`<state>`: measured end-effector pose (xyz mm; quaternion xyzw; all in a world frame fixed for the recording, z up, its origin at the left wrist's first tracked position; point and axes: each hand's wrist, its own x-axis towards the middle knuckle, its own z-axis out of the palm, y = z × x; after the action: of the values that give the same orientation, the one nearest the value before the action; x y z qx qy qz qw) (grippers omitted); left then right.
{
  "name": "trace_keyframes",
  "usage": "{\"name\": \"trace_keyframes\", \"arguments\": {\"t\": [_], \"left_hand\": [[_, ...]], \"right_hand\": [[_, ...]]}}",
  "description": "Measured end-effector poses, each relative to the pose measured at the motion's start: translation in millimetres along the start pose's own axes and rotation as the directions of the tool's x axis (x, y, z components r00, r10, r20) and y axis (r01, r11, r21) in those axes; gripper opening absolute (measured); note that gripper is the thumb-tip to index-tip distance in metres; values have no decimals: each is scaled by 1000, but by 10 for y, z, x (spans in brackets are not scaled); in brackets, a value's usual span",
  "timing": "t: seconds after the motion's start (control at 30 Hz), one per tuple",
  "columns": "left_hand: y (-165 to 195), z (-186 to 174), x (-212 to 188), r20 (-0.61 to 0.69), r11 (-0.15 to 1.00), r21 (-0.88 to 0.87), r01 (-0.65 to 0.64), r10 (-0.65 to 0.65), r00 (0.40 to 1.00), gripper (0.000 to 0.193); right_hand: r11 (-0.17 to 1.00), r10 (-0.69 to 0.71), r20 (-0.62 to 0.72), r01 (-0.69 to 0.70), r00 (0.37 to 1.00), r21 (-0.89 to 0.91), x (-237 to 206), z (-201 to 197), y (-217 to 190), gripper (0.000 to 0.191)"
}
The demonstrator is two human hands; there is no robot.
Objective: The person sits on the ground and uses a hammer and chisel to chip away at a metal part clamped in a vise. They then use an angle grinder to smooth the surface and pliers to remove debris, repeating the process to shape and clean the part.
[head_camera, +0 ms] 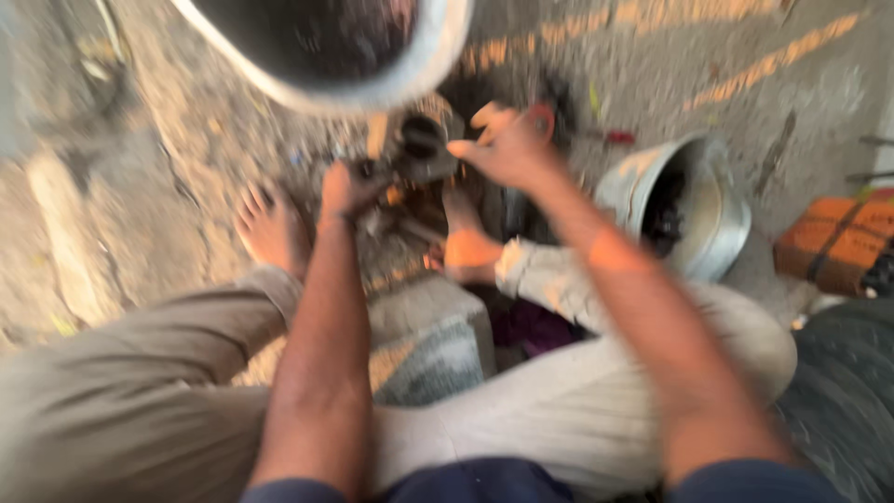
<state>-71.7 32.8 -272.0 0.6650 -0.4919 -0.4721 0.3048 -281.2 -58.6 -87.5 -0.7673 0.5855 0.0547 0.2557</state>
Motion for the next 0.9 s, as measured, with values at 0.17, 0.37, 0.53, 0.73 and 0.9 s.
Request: {"name": "trace_keyframes", "arguments": {"t": [0.17,0.37,0.53,0.73,0.9], "left_hand": [[202,-170,-44,49,993,-32,116,-114,992,49],[278,-202,-32,136,975,-61,212,-202,970,46],[126,-139,-14,71,995,-71,67,-62,996,56],[46,-101,-7,124,976,-189,111,-89,988,57],[129,-182,36,192,973,8,231,-228,955,53]], "right_hand": [[-24,244,354,-359,903,933,618,752,-912,46],[-75,335,143,-125,931,989,1002,741,-1567,36],[284,150,-44,0,988,959,824,735,-1029,30],[971,-47,-262,106,964,215,-328,1295,-16,26],[996,-71,139,78,988,-48,-608,1861,16,55]]}}
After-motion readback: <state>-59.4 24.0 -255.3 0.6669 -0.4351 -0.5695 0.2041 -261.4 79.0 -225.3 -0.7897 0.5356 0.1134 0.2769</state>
